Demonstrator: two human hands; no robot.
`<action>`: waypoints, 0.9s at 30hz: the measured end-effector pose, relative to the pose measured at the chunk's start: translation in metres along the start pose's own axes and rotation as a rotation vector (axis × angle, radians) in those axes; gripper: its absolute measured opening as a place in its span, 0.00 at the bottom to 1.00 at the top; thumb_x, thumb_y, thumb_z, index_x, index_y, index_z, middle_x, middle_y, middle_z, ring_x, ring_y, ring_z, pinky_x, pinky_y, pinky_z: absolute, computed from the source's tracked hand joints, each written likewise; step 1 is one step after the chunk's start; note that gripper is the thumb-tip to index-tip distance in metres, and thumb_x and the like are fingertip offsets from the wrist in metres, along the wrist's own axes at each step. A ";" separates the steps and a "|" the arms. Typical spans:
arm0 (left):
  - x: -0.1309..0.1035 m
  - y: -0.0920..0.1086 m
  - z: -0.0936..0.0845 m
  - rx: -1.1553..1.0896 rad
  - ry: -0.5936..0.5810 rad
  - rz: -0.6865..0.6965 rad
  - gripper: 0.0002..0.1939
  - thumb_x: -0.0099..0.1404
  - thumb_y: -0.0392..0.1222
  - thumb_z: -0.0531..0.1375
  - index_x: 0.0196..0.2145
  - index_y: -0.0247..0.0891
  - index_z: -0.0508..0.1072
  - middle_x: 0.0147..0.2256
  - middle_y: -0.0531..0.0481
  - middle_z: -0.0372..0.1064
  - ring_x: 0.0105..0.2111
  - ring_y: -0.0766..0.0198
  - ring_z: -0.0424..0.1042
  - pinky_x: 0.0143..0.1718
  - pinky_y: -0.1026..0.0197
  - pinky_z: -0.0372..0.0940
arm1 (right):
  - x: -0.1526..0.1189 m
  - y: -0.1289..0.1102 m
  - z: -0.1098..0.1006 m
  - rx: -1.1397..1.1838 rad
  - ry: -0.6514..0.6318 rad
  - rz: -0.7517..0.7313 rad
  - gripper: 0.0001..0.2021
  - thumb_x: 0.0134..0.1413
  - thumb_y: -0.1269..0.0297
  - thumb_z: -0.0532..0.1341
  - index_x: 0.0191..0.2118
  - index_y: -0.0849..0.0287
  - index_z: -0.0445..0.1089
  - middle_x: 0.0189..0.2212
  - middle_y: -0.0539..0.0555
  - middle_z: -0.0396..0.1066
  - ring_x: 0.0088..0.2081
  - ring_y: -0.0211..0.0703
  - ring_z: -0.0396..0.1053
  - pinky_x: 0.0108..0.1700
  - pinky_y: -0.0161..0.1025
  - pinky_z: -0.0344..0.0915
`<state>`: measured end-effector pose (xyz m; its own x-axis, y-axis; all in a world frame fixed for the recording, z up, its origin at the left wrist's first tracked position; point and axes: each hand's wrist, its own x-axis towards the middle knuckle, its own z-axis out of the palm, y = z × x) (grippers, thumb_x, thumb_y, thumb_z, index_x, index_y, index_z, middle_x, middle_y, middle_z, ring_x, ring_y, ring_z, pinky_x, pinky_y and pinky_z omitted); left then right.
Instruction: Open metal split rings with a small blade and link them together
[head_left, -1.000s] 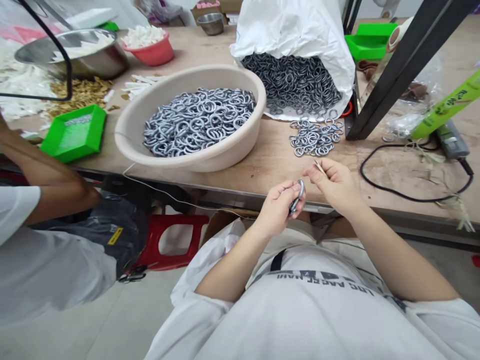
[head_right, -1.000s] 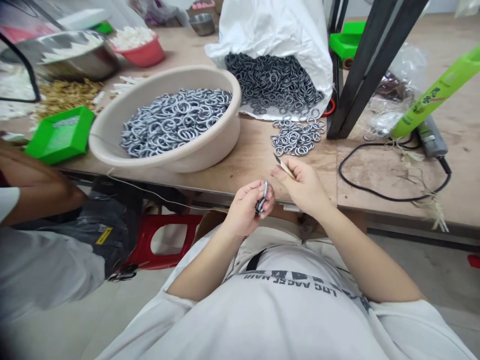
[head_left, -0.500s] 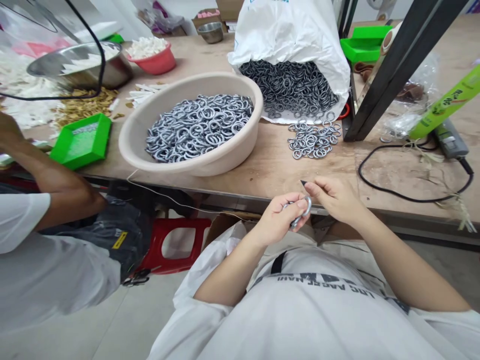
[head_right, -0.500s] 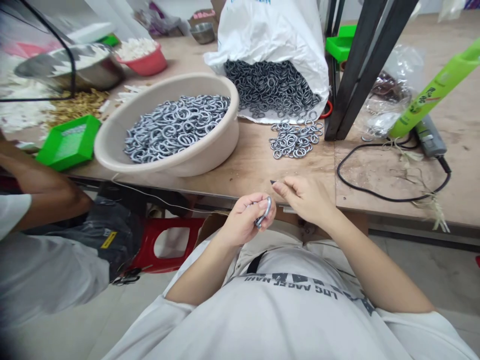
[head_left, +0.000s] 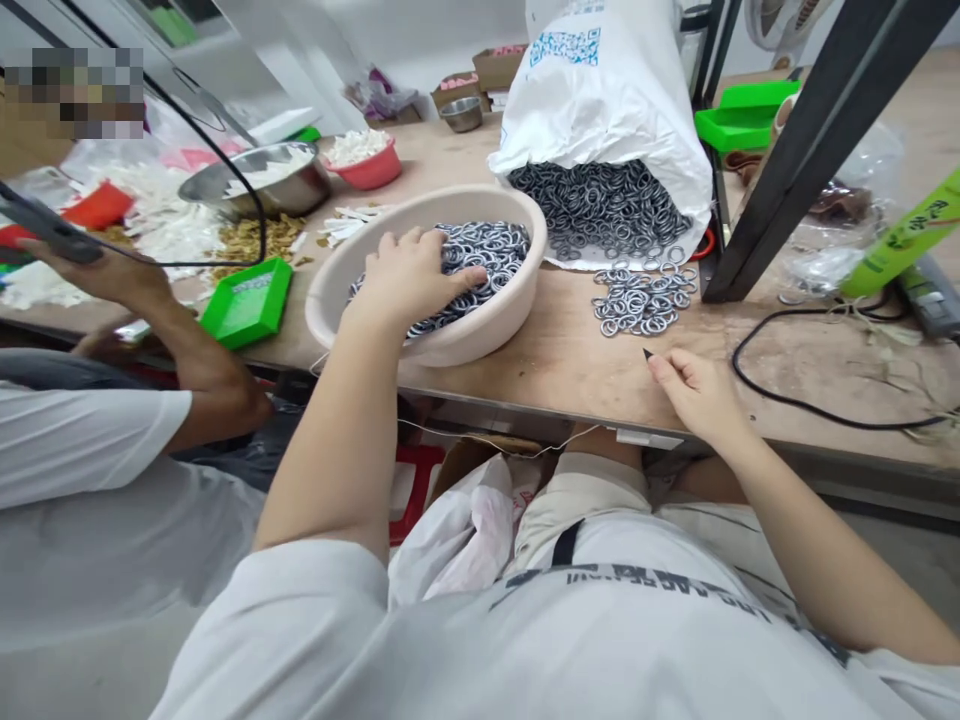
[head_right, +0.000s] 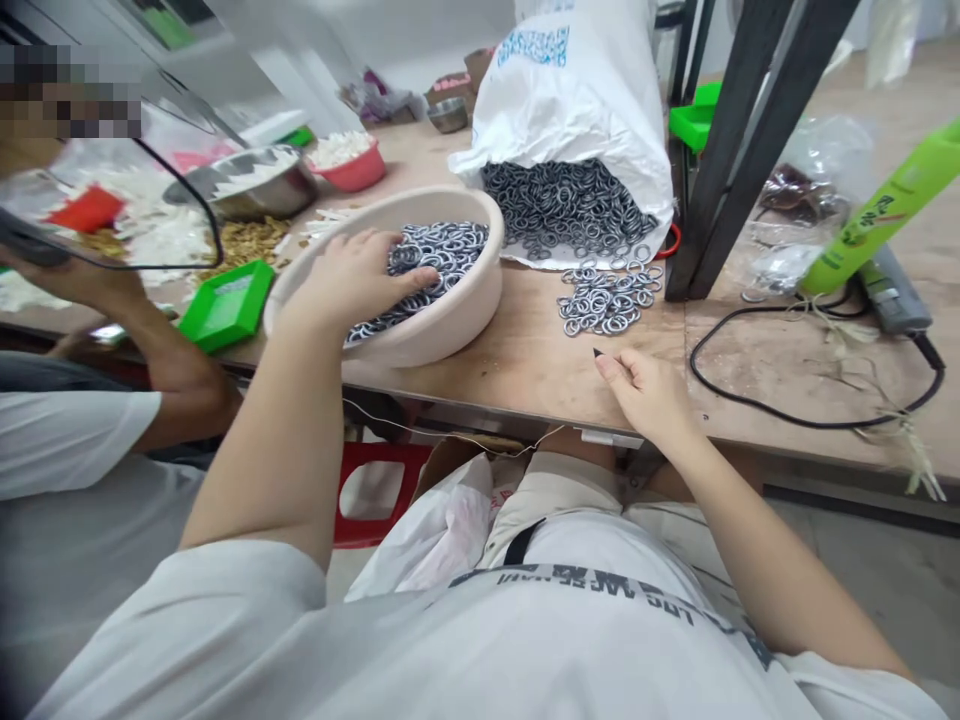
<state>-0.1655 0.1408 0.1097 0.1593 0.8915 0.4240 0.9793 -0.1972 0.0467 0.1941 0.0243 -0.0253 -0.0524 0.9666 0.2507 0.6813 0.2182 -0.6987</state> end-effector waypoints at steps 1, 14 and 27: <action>-0.004 0.008 -0.002 -0.029 0.041 -0.015 0.29 0.61 0.58 0.64 0.51 0.35 0.71 0.54 0.38 0.70 0.56 0.44 0.61 0.60 0.36 0.54 | -0.001 0.000 0.000 0.003 0.000 -0.004 0.23 0.65 0.45 0.53 0.24 0.56 0.64 0.17 0.47 0.57 0.23 0.39 0.58 0.27 0.38 0.46; -0.021 0.171 0.133 -0.395 -0.381 0.301 0.28 0.69 0.41 0.56 0.64 0.27 0.62 0.64 0.27 0.57 0.64 0.46 0.59 0.63 0.47 0.55 | -0.001 0.005 0.000 0.179 0.075 0.036 0.22 0.65 0.46 0.54 0.30 0.58 0.71 0.22 0.48 0.66 0.26 0.39 0.62 0.30 0.37 0.53; -0.046 0.140 0.119 -1.203 -0.279 -0.162 0.15 0.65 0.50 0.61 0.37 0.34 0.78 0.31 0.47 0.75 0.28 0.65 0.70 0.29 0.66 0.63 | 0.000 0.008 0.002 0.198 0.033 0.052 0.21 0.65 0.46 0.55 0.32 0.58 0.71 0.22 0.47 0.63 0.26 0.37 0.60 0.30 0.36 0.53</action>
<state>-0.0209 0.1204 -0.0107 0.2127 0.9675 0.1367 0.2776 -0.1940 0.9409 0.1981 0.0266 -0.0323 0.0052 0.9730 0.2308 0.5257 0.1937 -0.8284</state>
